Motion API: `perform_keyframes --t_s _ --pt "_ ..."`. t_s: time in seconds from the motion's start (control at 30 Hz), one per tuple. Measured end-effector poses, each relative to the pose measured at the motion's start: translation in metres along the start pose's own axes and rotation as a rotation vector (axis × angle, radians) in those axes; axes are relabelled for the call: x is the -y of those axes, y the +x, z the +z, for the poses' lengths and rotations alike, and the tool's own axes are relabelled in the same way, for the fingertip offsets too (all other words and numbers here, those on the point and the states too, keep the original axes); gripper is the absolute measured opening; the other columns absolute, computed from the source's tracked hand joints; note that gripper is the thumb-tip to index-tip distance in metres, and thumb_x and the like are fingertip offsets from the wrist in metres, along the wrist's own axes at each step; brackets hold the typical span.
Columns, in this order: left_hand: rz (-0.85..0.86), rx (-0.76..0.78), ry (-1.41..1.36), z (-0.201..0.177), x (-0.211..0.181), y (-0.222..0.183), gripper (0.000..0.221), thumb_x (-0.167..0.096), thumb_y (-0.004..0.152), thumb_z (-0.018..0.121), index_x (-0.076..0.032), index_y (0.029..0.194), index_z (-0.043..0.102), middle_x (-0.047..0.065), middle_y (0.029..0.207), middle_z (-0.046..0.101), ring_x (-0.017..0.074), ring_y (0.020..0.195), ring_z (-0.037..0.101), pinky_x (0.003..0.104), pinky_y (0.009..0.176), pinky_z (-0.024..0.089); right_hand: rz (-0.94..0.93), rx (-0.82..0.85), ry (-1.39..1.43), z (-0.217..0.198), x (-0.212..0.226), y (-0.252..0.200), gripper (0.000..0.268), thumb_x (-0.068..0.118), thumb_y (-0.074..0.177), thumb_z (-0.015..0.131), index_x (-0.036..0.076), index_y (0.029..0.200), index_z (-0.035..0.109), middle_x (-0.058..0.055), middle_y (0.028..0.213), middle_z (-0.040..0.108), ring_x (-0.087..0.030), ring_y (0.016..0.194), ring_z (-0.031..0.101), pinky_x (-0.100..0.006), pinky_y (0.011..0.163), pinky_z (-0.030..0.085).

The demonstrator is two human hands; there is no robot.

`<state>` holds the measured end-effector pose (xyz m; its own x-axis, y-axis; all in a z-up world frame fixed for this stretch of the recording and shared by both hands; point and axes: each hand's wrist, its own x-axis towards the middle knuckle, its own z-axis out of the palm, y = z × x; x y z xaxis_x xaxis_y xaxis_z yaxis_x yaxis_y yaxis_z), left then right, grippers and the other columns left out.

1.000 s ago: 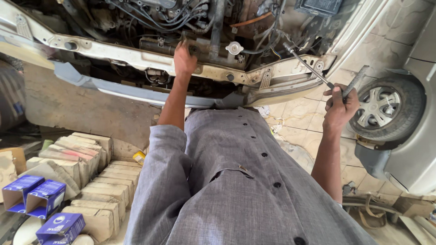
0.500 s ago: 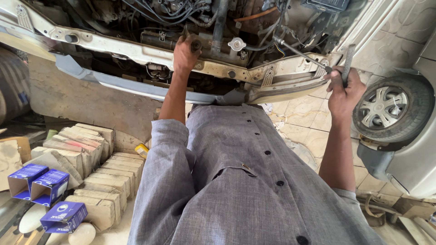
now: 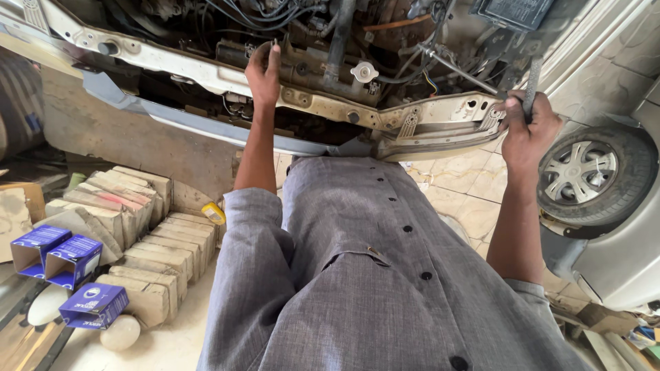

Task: The person works inside the engine bay of a car, using a long socket wrench and their hands to loosen or tighten components near the radiator and battery area.

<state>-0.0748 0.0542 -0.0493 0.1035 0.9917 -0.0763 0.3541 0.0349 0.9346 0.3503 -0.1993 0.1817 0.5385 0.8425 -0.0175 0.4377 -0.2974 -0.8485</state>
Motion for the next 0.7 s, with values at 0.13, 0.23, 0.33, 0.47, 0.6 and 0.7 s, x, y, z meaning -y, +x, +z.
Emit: perform_keyframes --t_s 0.13,0.23,0.33,0.47,0.6,0.7 --pt "0.019 0.134 0.137 0.000 -0.021 0.000 0.039 -0.023 0.095 0.075 0.003 0.123 0.072 0.019 0.109 0.075 0.0267 0.093 0.077 0.036 0.082 0.060 0.028 0.004 0.038 0.001 -0.004 0.003 0.006 -0.003 0.112 0.064 -0.007 0.114 0.068 -0.016 0.093 0.076 -0.012 0.067 0.064 -0.024 0.061 0.049" --pt "0.106 0.345 0.435 -0.004 -0.035 0.003 0.043 -0.014 0.079 0.080 -0.002 0.120 0.075 0.019 0.106 0.074 0.0289 0.092 0.075 0.036 0.084 0.062 0.041 -0.004 0.050 0.001 -0.008 0.002 0.006 -0.002 0.113 0.064 -0.007 0.114 0.067 -0.016 0.093 0.075 -0.012 0.067 0.064 -0.024 0.060 0.048" --pt "0.139 0.310 0.389 -0.007 -0.045 -0.002 0.046 -0.014 0.074 0.087 -0.003 0.118 0.078 0.021 0.108 0.073 0.0323 0.093 0.075 0.038 0.085 0.062 0.053 -0.011 0.077 0.003 -0.013 0.000 0.006 -0.002 0.112 0.064 -0.007 0.114 0.067 -0.016 0.093 0.075 -0.012 0.067 0.064 -0.024 0.060 0.048" --pt "0.262 0.382 0.419 -0.009 -0.038 -0.001 0.050 -0.014 0.070 0.091 -0.001 0.116 0.076 0.022 0.113 0.073 0.0360 0.098 0.073 0.041 0.089 0.059 0.064 -0.011 0.079 0.006 -0.016 -0.001 0.007 -0.001 0.111 0.062 -0.006 0.113 0.067 -0.015 0.092 0.075 -0.011 0.065 0.062 -0.024 0.060 0.048" --pt "0.149 0.437 0.512 0.002 -0.027 -0.001 0.049 -0.018 0.076 0.090 -0.007 0.121 0.075 0.017 0.119 0.072 0.0326 0.104 0.072 0.039 0.092 0.060 -0.003 0.024 -0.019 0.007 -0.018 0.012 0.011 0.000 0.112 0.057 -0.006 0.112 0.067 -0.013 0.087 0.073 -0.012 0.066 0.066 -0.025 0.057 0.049" --pt "0.135 0.389 0.634 0.011 -0.043 -0.006 0.048 -0.016 0.073 0.089 -0.008 0.119 0.076 0.016 0.119 0.072 0.0349 0.108 0.068 0.044 0.094 0.057 0.019 0.074 0.026 0.006 -0.020 0.024 0.015 0.003 0.118 0.058 -0.007 0.109 0.065 -0.012 0.087 0.070 -0.013 0.073 0.067 -0.026 0.065 0.051"
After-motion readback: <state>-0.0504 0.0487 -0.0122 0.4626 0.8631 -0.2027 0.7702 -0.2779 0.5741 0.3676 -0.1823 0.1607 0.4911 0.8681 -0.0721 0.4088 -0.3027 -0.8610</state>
